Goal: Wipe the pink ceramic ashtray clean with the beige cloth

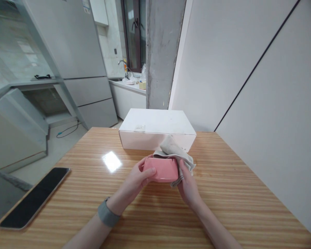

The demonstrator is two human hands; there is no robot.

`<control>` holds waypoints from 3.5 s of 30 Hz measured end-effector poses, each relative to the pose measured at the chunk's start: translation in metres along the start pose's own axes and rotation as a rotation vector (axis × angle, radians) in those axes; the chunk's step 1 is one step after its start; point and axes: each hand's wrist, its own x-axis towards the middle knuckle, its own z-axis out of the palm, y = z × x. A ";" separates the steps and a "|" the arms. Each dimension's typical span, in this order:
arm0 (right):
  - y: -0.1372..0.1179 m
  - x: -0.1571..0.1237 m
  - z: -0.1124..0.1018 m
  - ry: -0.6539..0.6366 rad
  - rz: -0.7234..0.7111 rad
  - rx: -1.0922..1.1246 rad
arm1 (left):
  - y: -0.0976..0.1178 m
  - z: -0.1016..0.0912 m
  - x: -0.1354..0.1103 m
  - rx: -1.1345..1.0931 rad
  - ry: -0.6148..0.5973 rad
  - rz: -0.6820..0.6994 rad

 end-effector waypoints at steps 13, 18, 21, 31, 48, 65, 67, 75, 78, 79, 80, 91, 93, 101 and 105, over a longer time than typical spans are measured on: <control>0.014 -0.001 -0.002 0.009 0.013 -0.047 | -0.026 0.000 0.009 0.230 0.273 0.176; 0.006 0.007 -0.004 0.039 0.038 -0.003 | -0.026 -0.006 0.011 0.109 0.285 0.054; -0.001 0.007 -0.001 0.036 0.079 0.039 | -0.020 -0.005 0.007 0.150 0.241 0.049; 0.004 0.001 0.001 -0.037 0.140 0.037 | -0.011 -0.009 0.008 0.251 0.161 0.025; 0.004 -0.003 -0.004 0.024 -0.065 -0.040 | -0.005 -0.002 0.004 0.179 0.092 -0.051; -0.024 0.004 0.008 0.249 0.168 0.411 | 0.006 0.003 -0.004 -0.132 0.032 -0.300; -0.015 -0.001 0.011 0.165 0.150 0.344 | 0.004 0.004 -0.005 -0.077 0.031 -0.274; -0.008 -0.008 0.008 -0.028 0.102 0.089 | -0.010 0.003 -0.008 0.239 -0.050 -0.121; -0.010 -0.008 0.010 -0.103 0.048 0.083 | -0.012 0.005 -0.005 0.354 0.036 -0.023; -0.010 -0.008 0.011 -0.104 0.037 0.087 | -0.011 0.005 -0.005 0.382 0.062 0.007; -0.009 -0.009 0.012 -0.092 0.034 0.090 | -0.011 0.006 -0.004 0.405 0.081 0.029; 0.010 -0.026 -0.006 0.020 0.002 -0.115 | -0.015 0.003 -0.001 0.198 0.192 -0.092; 0.014 -0.027 -0.009 -0.001 0.004 -0.149 | -0.012 0.007 -0.003 0.143 0.223 -0.118; -0.003 -0.006 0.013 -0.096 0.015 -0.018 | -0.002 0.020 -0.012 0.030 0.048 -0.275; -0.015 -0.004 0.017 -0.176 0.095 0.027 | 0.000 0.020 -0.016 0.077 -0.073 -0.249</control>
